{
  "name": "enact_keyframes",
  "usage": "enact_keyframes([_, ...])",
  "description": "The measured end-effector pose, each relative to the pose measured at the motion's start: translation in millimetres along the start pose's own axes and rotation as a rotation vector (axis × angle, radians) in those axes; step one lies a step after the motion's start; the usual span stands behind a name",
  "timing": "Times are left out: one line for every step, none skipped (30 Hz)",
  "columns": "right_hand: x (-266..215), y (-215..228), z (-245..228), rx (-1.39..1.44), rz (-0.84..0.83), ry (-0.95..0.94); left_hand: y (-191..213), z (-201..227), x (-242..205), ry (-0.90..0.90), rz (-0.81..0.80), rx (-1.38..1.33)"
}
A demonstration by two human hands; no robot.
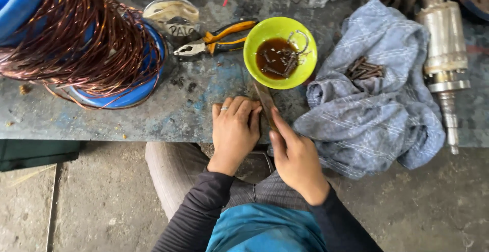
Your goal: The person files a small metal piece on a workbench using a metal file. They then wipe the piece with a cloth and dip it into a bowl of liquid before resuming filing.
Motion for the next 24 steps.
enact_keyframes([2, 4, -3, -0.003, 0.009, -0.002, -2, 1, -2, -0.008, 0.001, -0.005])
enact_keyframes([3, 6, -6, 0.047, -0.004, -0.03, -3, 0, -4, -0.009, 0.0, 0.004])
enact_keyframes([8, 9, -10, 0.099, -0.019, -0.049, -4, -2, -3, -0.007, 0.007, 0.017])
enact_keyframes([2, 11, -9, 0.097, -0.014, -0.042, -4, -1, 0, -0.012, 0.015, 0.017])
enact_keyframes([-6, 13, -7, 0.1, -0.037, -0.068, -3, 0, -1, -0.008, 0.017, 0.016])
enact_keyframes([-15, 14, -5, 0.102, -0.061, -0.094, -3, -1, -3, -0.003, 0.019, 0.015])
enact_keyframes([-23, 16, -3, 0.102, -0.074, -0.092, -1, 0, -1, 0.01, 0.019, 0.019])
enact_keyframes([-31, 19, 1, 0.143, -0.087, -0.131, 0, 1, 1, 0.02, 0.002, -0.009])
enact_keyframes([-40, 22, 4, 0.184, -0.094, -0.172, 1, 2, 2, 0.024, -0.017, -0.038])
enact_keyframes([-36, 19, 5, 0.185, -0.102, -0.172, 2, 1, -1, 0.032, -0.018, -0.035])
enact_keyframes([-30, 17, 7, 0.182, -0.099, -0.147, 2, 0, 0, 0.03, -0.025, -0.038])
enact_keyframes([-25, 16, 9, 0.179, -0.095, -0.123, 2, 0, 1, 0.029, -0.033, -0.041])
enact_keyframes([-16, 13, 8, 0.179, -0.085, -0.126, 1, -1, 1, 0.019, -0.034, -0.045])
enact_keyframes([-8, 12, 8, 0.19, -0.087, -0.094, 0, -2, 0, 0.017, -0.047, -0.038])
enact_keyframes([-1, 8, 6, 0.205, -0.094, -0.063, 0, -4, -2, 0.019, -0.061, -0.027])
enact_keyframes([-3, 11, 5, 0.207, -0.088, -0.065, 0, -4, -4, 0.013, -0.064, -0.026])
enact_keyframes([-4, 15, 3, 0.196, -0.102, -0.076, -1, -5, -4, 0.014, -0.067, -0.021])
enact_keyframes([-5, 17, 1, 0.184, -0.116, -0.087, -2, -6, -4, 0.016, -0.07, -0.016])
enact_keyframes([-15, 22, -3, 0.181, -0.116, -0.08, -3, -5, -4, 0.017, -0.061, -0.016])
enact_keyframes([-25, 25, -6, 0.163, -0.131, -0.133, -4, -6, -3, 0.012, -0.058, -0.019])
enact_keyframes([-36, 28, -8, 0.147, -0.155, -0.186, -3, -7, -5, 0.015, -0.056, -0.016])
enact_keyframes([-40, 28, -7, 0.147, -0.165, -0.177, -3, -6, -5, 0.025, -0.049, -0.011])
enact_keyframes([-45, 27, -7, 0.131, -0.154, -0.194, -2, -6, -5, 0.024, -0.055, -0.021])
enact_keyframes([-49, 28, -5, 0.115, -0.142, -0.212, -2, -5, -4, 0.023, -0.06, -0.031])
Point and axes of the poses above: each hand's wrist, its own x-axis towards the middle knuckle, its own y-axis out of the back of the hand, z = x × y, the point moved 1 cm from there along x, towards the middle knuckle, and after that the axes turned 3 degrees about x, right-handed, at the moved point
